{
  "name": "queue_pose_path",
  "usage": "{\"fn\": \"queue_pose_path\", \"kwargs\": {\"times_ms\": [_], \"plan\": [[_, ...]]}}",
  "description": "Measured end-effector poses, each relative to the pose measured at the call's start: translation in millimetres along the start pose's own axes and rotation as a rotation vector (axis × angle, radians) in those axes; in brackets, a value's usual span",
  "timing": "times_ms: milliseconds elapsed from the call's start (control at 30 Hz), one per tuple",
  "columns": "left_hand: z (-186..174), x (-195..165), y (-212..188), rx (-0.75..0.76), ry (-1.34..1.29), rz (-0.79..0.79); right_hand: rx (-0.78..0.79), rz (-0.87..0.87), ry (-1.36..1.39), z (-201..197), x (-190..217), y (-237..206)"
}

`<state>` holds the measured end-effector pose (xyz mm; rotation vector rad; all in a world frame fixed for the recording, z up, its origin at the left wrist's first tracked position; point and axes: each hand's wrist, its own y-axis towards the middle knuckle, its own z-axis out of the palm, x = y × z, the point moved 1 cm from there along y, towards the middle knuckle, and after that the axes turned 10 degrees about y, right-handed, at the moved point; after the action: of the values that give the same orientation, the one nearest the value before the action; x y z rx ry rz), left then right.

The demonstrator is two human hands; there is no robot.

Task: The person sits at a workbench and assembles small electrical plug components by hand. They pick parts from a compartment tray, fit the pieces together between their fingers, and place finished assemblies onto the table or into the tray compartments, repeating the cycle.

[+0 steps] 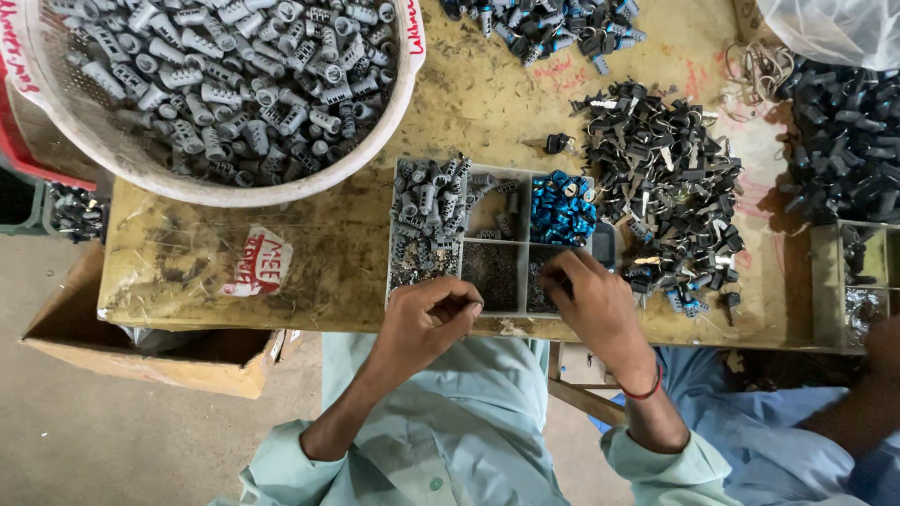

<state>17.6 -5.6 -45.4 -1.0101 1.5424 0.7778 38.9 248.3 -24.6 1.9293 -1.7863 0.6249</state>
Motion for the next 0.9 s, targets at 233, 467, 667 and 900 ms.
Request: {"fn": "queue_pose_path", "kwargs": {"times_ms": [233, 467, 667, 900], "plan": [[5, -7, -8, -0.029, 0.025, 0.015, -0.046, 0.235, 0.631, 1, -7, -13], [25, -10, -12, 0.014, -0.569, -0.191, -0.141, -0.061, 0.590, 31, 56, -34], [14, -12, -21, 0.101, -0.540, -0.128, 0.019, 0.006, 0.782, 25, 56, -39], [12, -22, -26, -0.043, -0.387, -0.007, -0.077, -0.091, 0.751, 34, 64, -40]]}}
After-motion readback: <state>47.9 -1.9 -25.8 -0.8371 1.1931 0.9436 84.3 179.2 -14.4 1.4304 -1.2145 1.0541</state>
